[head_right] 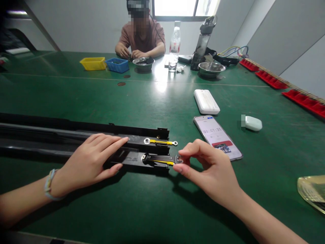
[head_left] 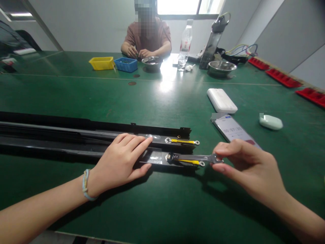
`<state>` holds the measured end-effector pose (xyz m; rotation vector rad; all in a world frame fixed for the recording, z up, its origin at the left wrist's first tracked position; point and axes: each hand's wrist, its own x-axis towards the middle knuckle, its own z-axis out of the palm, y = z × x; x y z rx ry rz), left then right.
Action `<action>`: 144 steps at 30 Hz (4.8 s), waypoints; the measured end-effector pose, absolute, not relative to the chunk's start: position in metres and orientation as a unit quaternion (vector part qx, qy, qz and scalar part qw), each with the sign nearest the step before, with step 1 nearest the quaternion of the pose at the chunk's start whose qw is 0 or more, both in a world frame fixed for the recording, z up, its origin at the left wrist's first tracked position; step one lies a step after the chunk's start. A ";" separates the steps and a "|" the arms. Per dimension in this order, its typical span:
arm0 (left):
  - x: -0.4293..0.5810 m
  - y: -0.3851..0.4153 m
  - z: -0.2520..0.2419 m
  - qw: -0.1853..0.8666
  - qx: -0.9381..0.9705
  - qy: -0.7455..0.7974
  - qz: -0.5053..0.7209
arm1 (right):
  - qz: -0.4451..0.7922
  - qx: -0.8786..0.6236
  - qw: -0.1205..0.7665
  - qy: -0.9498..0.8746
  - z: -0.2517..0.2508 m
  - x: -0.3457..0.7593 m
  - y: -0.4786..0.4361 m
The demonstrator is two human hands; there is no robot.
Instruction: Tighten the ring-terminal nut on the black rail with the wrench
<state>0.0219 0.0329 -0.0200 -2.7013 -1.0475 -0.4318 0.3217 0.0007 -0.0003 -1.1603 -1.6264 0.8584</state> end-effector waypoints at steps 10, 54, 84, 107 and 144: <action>0.022 0.028 -0.017 0.103 -0.917 -0.355 -0.149 | 0.376 -0.544 0.459 -0.593 -0.006 0.322 0.016; 0.021 0.032 -0.021 0.110 -0.919 -0.347 -0.152 | 0.372 -0.558 0.457 -0.585 -0.011 0.322 0.023; 0.022 0.042 -0.021 0.106 -0.919 -0.350 -0.149 | 0.426 -0.431 0.460 -0.649 -0.007 0.323 0.007; 0.021 0.033 -0.022 0.111 -0.918 -0.353 -0.146 | 0.453 -0.539 0.456 -0.545 -0.013 0.326 0.019; 0.021 0.039 -0.025 0.109 -0.919 -0.347 -0.152 | 0.412 -0.537 0.480 -0.558 -0.019 0.321 0.026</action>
